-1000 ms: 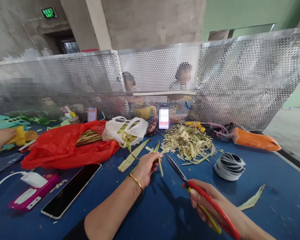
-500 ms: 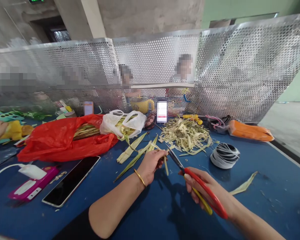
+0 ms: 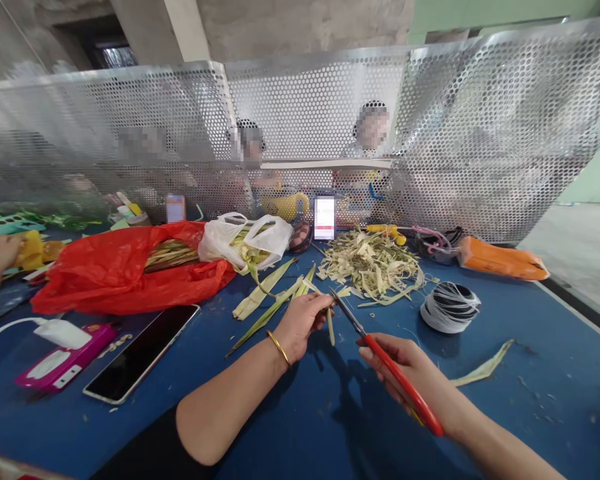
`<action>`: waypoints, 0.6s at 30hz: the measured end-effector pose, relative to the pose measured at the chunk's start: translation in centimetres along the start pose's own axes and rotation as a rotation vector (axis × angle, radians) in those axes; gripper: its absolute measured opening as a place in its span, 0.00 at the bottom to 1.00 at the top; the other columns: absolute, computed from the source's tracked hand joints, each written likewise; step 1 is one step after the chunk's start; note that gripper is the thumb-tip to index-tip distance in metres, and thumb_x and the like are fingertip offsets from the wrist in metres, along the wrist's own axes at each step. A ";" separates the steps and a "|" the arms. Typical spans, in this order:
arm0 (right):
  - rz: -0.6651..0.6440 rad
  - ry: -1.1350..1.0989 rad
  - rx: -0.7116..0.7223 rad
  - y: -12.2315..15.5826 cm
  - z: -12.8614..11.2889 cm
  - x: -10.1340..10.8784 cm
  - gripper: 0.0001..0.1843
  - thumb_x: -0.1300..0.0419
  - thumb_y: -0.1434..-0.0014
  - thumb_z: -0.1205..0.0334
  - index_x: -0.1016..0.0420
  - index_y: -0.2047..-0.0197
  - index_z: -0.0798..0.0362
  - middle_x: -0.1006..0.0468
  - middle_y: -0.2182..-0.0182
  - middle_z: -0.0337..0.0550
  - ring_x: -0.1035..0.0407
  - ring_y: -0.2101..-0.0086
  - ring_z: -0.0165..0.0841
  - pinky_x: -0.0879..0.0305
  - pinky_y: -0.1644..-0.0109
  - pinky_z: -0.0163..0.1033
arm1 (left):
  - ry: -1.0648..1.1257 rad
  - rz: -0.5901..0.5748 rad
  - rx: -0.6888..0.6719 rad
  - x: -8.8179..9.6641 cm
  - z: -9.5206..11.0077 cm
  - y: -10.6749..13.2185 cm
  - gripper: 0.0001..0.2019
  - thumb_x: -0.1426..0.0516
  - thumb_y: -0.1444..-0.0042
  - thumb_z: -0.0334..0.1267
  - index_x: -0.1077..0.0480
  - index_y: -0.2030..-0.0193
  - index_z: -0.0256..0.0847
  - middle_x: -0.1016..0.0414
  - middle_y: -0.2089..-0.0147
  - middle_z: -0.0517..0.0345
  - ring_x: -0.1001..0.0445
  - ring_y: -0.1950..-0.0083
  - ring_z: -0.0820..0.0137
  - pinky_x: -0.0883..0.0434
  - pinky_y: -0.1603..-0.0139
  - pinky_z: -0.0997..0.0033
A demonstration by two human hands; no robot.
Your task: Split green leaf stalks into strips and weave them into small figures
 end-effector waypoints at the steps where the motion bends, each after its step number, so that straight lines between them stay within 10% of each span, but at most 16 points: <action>1: 0.003 0.014 0.007 0.0 0.0 0.0 0.24 0.37 0.49 0.39 0.40 0.70 0.50 0.47 0.83 0.28 0.49 0.85 0.21 0.54 0.85 0.29 | 0.004 0.001 0.004 0.0 0.0 0.0 0.10 0.37 0.59 0.40 0.30 0.77 0.36 0.30 0.77 0.59 0.38 0.78 0.79 0.43 0.77 0.79; 18: 0.111 -0.326 0.096 -0.8 -0.3 0.8 0.26 0.42 0.45 0.36 0.34 0.60 0.53 0.40 0.80 0.29 0.50 0.85 0.20 0.51 0.84 0.27 | 0.134 0.106 0.032 0.8 0.4 -0.8 0.12 0.34 0.60 0.41 0.26 0.71 0.35 0.28 0.74 0.61 0.38 0.79 0.82 0.46 0.81 0.81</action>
Point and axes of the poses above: each hand's wrist, its own y-axis away from the middle knuckle, its own x-axis out of the back of the hand, z = x × y, the point moved 2 cm from there along -y, towards the middle knuckle
